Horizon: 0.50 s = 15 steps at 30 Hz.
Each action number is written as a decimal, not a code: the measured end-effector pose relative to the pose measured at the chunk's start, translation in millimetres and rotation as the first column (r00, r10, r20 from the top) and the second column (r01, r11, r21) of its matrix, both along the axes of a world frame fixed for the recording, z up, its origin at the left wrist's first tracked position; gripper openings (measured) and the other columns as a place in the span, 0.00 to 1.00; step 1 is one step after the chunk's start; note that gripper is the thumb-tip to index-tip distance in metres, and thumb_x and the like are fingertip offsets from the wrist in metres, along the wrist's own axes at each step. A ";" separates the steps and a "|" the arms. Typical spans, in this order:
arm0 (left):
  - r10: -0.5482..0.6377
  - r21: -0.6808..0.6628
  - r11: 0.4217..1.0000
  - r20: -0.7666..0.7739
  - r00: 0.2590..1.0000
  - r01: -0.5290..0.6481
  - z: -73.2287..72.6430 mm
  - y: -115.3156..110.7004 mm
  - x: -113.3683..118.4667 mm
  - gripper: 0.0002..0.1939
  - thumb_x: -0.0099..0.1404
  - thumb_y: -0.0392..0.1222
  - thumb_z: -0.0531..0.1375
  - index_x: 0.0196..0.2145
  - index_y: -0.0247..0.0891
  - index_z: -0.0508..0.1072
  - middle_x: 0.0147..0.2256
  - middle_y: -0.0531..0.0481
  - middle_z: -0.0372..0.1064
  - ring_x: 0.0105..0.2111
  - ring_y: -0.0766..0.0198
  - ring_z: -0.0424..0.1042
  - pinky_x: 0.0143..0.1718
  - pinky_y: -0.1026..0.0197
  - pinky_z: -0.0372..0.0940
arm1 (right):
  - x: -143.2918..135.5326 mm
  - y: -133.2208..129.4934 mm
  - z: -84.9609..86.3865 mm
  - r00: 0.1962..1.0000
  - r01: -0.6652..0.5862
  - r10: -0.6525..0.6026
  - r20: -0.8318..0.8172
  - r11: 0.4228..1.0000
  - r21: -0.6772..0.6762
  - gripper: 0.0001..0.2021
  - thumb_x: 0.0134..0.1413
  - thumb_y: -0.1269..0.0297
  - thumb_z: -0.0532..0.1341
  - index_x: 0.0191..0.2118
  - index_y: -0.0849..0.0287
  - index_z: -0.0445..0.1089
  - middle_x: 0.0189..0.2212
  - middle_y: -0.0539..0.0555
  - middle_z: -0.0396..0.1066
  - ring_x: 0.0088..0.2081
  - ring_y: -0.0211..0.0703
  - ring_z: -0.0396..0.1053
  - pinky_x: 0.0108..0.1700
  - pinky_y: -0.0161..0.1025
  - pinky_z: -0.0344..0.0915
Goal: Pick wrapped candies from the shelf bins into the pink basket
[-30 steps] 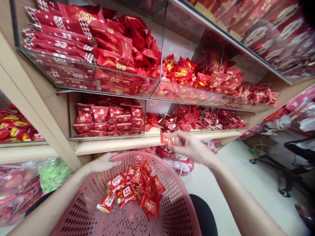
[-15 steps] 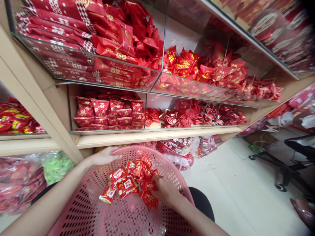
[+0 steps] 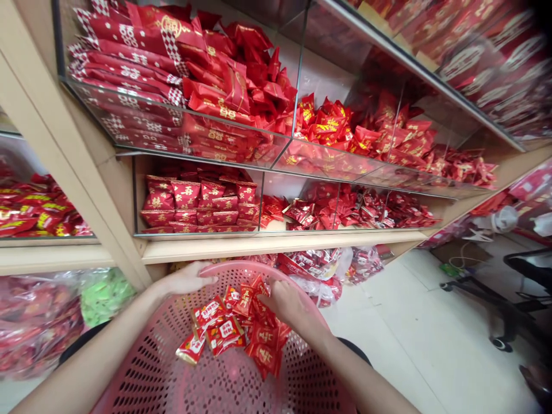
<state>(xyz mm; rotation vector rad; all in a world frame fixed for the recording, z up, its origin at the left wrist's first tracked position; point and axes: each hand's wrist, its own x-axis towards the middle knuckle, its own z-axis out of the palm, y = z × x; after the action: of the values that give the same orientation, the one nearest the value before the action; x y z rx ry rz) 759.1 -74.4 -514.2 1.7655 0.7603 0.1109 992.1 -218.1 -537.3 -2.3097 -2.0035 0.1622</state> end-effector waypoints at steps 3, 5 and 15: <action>-0.017 -0.007 1.000 0.011 1.000 0.017 1.2 -0.5 -0.5 0.26 0.53 0.54 0.57 0.44 0.33 0.68 0.45 0.46 0.71 0.44 0.57 0.69 0.47 0.60 0.61 | -0.2 5.8 -15.3 0.999 -0.007 0.006 -0.039 1.000 -0.007 0.08 0.51 0.61 0.56 0.33 0.59 0.66 0.31 0.54 0.70 0.34 0.43 0.67 0.35 0.36 0.60; -0.019 -0.013 1.000 0.017 1.000 0.019 0.9 -0.6 -0.4 0.27 0.53 0.55 0.57 0.45 0.33 0.68 0.45 0.46 0.71 0.45 0.57 0.68 0.48 0.60 0.60 | -0.1 7.6 -19.8 0.997 0.001 -0.003 -0.078 1.000 -0.026 0.08 0.50 0.61 0.56 0.34 0.59 0.66 0.32 0.53 0.69 0.34 0.42 0.67 0.34 0.36 0.60; -0.015 -0.008 1.000 0.037 0.999 0.016 -5.3 1.9 -0.6 0.28 0.52 0.56 0.58 0.45 0.34 0.67 0.46 0.46 0.70 0.45 0.57 0.68 0.47 0.60 0.60 | -5.6 4.2 4.9 1.000 0.026 -0.026 0.004 0.999 -0.040 0.09 0.51 0.61 0.54 0.35 0.61 0.65 0.34 0.57 0.71 0.37 0.45 0.67 0.37 0.37 0.60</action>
<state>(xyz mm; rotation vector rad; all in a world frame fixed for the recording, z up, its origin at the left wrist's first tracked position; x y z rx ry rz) 758.4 -72.5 -519.5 1.7566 0.7197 0.1291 986.6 -213.9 -532.4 -2.3595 -1.9891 0.1984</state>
